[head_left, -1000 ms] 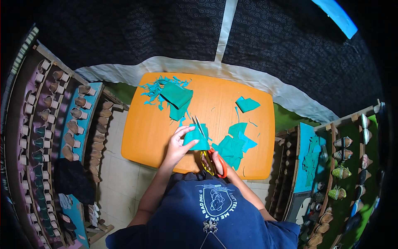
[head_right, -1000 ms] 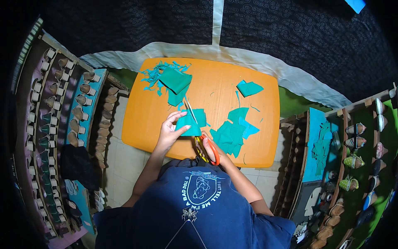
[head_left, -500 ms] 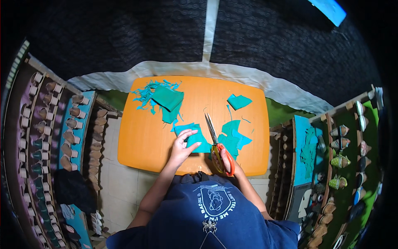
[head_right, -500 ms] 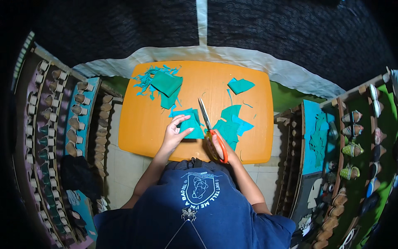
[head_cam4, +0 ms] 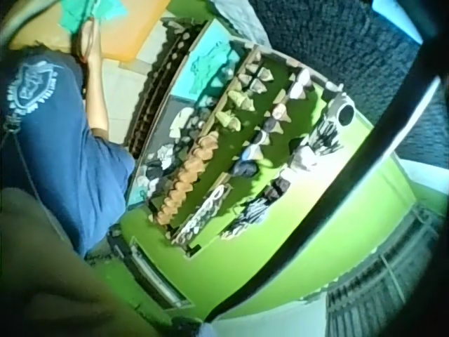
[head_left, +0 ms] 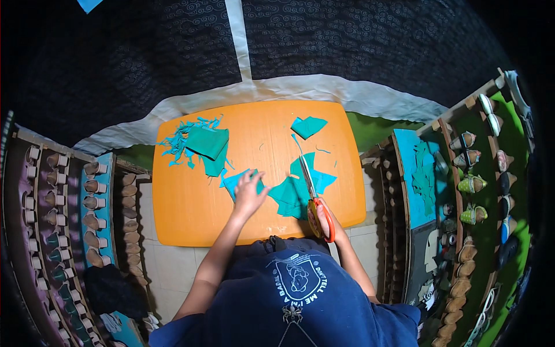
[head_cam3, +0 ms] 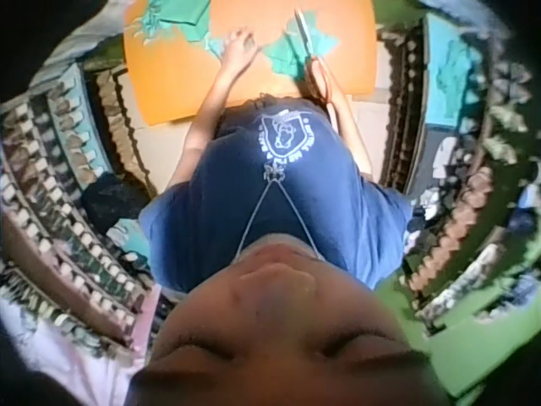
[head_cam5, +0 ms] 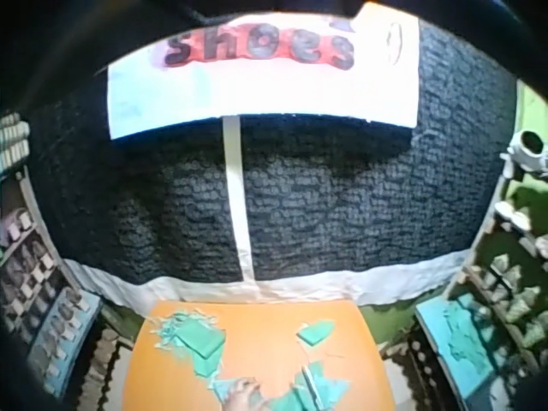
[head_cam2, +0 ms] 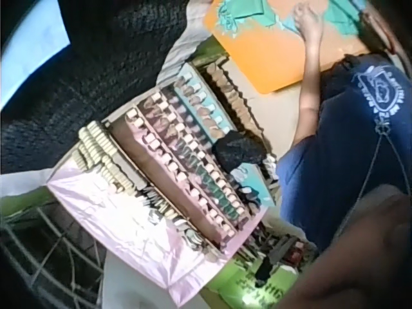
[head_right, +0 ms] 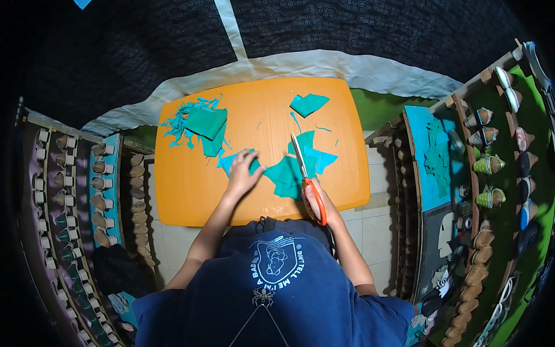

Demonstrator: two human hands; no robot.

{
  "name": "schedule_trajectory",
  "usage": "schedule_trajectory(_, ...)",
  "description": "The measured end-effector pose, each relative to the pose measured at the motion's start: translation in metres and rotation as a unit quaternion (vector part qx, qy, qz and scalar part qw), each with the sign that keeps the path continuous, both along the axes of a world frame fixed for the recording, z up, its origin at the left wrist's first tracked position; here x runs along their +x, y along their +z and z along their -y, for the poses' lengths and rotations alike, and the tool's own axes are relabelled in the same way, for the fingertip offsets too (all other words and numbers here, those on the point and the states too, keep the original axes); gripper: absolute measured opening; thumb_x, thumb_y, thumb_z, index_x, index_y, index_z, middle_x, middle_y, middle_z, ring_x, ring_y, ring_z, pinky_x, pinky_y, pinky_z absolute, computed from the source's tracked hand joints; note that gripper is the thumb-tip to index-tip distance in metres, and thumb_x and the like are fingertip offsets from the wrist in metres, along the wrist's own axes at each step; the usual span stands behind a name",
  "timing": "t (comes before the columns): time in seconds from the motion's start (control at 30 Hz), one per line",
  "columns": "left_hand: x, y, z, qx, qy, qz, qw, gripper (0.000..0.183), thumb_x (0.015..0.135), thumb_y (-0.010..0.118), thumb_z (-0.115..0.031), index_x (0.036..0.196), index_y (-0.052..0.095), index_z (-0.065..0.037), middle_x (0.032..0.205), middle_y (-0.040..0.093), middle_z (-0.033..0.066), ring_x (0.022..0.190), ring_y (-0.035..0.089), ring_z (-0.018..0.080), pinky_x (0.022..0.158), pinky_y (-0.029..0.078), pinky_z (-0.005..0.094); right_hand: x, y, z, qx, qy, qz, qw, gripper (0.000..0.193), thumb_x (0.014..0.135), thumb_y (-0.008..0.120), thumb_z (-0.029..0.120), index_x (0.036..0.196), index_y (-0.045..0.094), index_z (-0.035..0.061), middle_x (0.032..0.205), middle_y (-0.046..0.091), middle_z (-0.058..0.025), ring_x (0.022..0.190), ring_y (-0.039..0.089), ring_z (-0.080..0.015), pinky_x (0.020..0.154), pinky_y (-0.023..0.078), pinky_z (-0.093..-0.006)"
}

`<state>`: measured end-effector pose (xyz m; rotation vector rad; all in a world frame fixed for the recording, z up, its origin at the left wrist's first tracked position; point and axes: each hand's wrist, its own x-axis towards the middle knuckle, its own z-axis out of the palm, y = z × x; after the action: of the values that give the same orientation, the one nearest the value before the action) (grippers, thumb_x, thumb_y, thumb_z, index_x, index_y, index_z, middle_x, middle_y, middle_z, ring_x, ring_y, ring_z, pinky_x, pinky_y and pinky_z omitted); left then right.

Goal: The person cuts a green fabric sheet into smaller pieces using orange-handled scissors on an orange table. They repeatedly reposition the fabric and trim edges to create multiple cut pieces, which accumulate on the table surface.

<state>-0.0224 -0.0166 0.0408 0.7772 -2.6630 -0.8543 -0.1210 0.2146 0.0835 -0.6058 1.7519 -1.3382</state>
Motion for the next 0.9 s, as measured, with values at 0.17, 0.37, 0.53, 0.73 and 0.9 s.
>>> schedule_trajectory(0.17, 0.025, -0.009, 0.026, 0.028, 0.052, 0.036, 0.998, 0.064, 0.062, 0.076, -0.028, 0.115, 0.047, -0.008, 0.110, 0.047, 0.0186, 0.103, 0.045, 0.0340, 0.086, 0.039, 0.0425, 0.004, 0.003, 0.004, 0.049, 0.046, -0.167, 0.984, 0.042, 0.089, 0.038, 0.049, 0.087, 0.039, 0.0070, 0.067, 0.045, -0.0047, 0.059, 0.045, -0.0130, 0.054, 0.038, -0.0274)
schedule_trajectory(0.37, 0.026, -0.002, 0.017, -0.024, 0.108, 0.095, 0.989, 0.075, 0.056, 0.079, -0.018, 0.118, 0.040, -0.004, 0.115, 0.042, 0.0173, 0.103, 0.043, 0.0355, 0.088, 0.038, 0.0421, 0.011, 0.020, 0.018, 0.071, 0.087, -0.104, 0.988, 0.038, 0.089, 0.044, 0.043, 0.088, 0.040, 0.0053, 0.069, 0.047, -0.0114, 0.064, 0.049, -0.0211, 0.060, 0.040, -0.0333)
schedule_trajectory(0.53, 0.042, -0.018, 0.028, -0.038, 0.133, 0.069, 0.988, 0.065, 0.064, 0.069, -0.008, 0.121, 0.037, 0.000, 0.114, 0.043, 0.0188, 0.104, 0.043, 0.0358, 0.089, 0.038, 0.0429, 0.014, 0.021, 0.023, 0.077, 0.107, -0.098, 0.986, 0.042, 0.087, 0.046, 0.046, 0.087, 0.041, 0.0043, 0.071, 0.050, -0.0140, 0.067, 0.052, -0.0238, 0.062, 0.042, -0.0346)
schedule_trajectory(0.73, 0.057, -0.047, 0.049, 0.109, 0.161, -0.141, 0.971, 0.060, 0.074, 0.054, 0.002, 0.129, 0.030, -0.001, 0.115, 0.044, 0.0209, 0.105, 0.048, 0.0323, 0.088, 0.040, 0.0391, 0.017, 0.011, 0.025, 0.088, 0.128, -0.102, 0.983, 0.047, 0.085, 0.046, 0.051, 0.087, 0.042, 0.0041, 0.073, 0.051, -0.0141, 0.067, 0.053, -0.0244, 0.063, 0.042, -0.0342)
schedule_trajectory(0.9, 0.039, 0.010, 0.027, 0.265, 0.195, -0.376, 0.866, 0.059, 0.080, 0.045, 0.011, 0.132, 0.022, -0.003, 0.116, 0.044, 0.0151, 0.102, 0.050, 0.0205, 0.086, 0.041, 0.0285, 0.019, 0.012, 0.026, 0.083, 0.127, -0.108, 0.982, 0.048, 0.085, 0.046, 0.052, 0.088, 0.043, 0.0036, 0.072, 0.051, -0.0140, 0.067, 0.052, -0.0240, 0.063, 0.042, -0.0343)
